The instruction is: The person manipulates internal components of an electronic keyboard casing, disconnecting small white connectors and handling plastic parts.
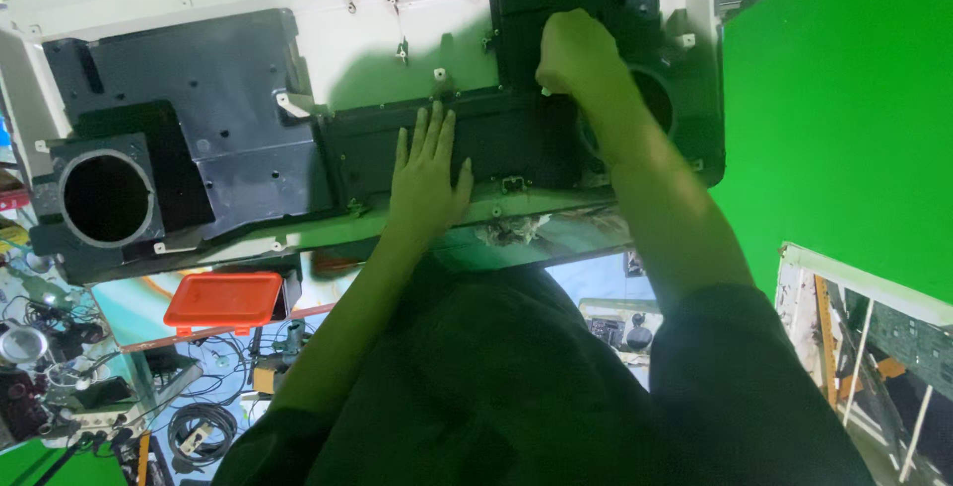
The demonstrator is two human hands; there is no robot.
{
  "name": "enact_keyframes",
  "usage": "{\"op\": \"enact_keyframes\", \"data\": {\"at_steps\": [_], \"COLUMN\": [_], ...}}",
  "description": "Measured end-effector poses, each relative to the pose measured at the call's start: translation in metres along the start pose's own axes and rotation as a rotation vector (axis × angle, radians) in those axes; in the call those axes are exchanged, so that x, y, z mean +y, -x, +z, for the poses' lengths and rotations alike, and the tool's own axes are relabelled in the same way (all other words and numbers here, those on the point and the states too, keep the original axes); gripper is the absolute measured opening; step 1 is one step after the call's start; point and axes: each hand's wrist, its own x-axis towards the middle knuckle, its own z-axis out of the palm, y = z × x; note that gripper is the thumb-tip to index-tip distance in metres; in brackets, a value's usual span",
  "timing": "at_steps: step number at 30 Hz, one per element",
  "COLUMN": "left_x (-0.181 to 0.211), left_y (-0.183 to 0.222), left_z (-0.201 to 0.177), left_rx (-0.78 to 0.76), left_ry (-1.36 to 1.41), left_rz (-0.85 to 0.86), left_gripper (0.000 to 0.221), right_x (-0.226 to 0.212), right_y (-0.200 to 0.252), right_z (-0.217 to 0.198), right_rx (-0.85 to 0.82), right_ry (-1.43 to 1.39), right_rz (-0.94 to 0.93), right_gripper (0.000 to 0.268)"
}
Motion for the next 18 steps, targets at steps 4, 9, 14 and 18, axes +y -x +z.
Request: {"op": "enact_keyframes", "data": {"at_steps": [4,9,14,18], "left_x": [-0.002,-0.002,-0.006,-0.002], "left_y": [0.002,0.001,-0.001,0.001], "left_z": [0.000,-0.003,-0.001,-0.002], "left_rx": [-0.019,-0.037,0.004,0.008], "left_ry": [0.007,0.012,0.029,0.029], "left_rz": [0.003,-0.012,0.013,0.010], "left_gripper": [0.072,0.072,0.074,0.074], "right_x": [0.021,0.029,0.031,0.048], "right_y": [0.005,0.004,0.005,0.013], "right_z": [-0.011,-0.032,-0.053,-0.064], "right_rx": [-0.088,-0.135,-0.175,-0.148], "right_ry": [-0.260,-0.203,-0.064,0.033], "right_rz": [-0.018,-0.058,0.032,0.135], "right_gripper": [0.017,0.026,0.033,0.033]}}
